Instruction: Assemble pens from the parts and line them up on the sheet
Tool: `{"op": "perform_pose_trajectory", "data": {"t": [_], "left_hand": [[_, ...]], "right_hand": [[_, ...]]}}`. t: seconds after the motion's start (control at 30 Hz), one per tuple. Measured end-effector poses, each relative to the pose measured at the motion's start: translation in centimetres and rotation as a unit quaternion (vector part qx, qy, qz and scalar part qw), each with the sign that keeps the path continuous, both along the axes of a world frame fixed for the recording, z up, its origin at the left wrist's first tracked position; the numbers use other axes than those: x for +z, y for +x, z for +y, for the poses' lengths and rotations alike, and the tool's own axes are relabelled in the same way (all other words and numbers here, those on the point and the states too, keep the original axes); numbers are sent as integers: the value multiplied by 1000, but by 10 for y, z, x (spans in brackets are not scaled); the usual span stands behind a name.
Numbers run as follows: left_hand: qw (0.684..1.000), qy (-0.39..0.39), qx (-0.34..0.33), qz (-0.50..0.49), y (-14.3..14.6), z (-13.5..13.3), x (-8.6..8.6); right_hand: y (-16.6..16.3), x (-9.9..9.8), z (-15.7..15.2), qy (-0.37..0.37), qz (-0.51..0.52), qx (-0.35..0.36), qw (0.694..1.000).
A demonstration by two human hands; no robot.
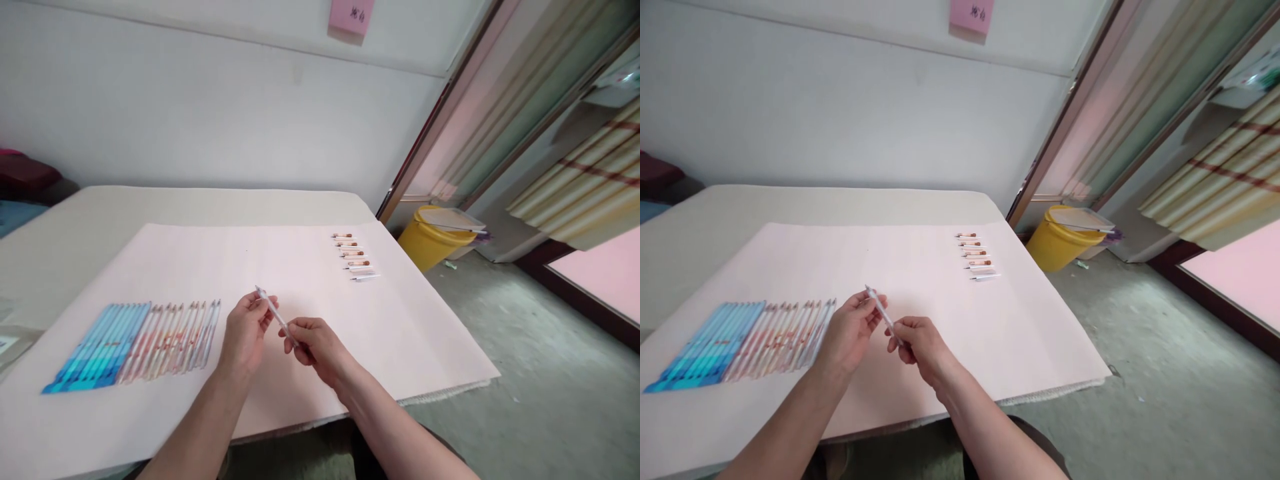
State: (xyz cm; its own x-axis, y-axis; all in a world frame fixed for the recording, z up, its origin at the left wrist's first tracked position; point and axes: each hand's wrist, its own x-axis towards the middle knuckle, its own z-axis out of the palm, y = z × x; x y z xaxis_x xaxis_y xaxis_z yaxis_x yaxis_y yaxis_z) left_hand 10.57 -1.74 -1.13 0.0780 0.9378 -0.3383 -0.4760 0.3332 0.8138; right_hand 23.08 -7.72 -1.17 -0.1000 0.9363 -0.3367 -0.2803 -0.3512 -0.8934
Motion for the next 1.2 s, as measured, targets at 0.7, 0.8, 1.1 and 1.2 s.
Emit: {"op": "perform_pose_trajectory", "data": {"t": [0.7, 0.8, 1.1, 1.2], "left_hand": [[998, 6, -22, -51, -5, 3, 0], [999, 0, -7, -42, -5, 2, 1], [999, 15, 15, -37, -8, 2, 1], [999, 5, 17, -35, -8, 3, 1]], "right_hand": [[-1, -7, 2, -94, 204, 43, 973], [-3, -6, 2, -89, 186, 30, 978], [-2, -8, 2, -87, 190, 40, 977], [-3, -8, 3, -69, 145, 25, 987]]}}
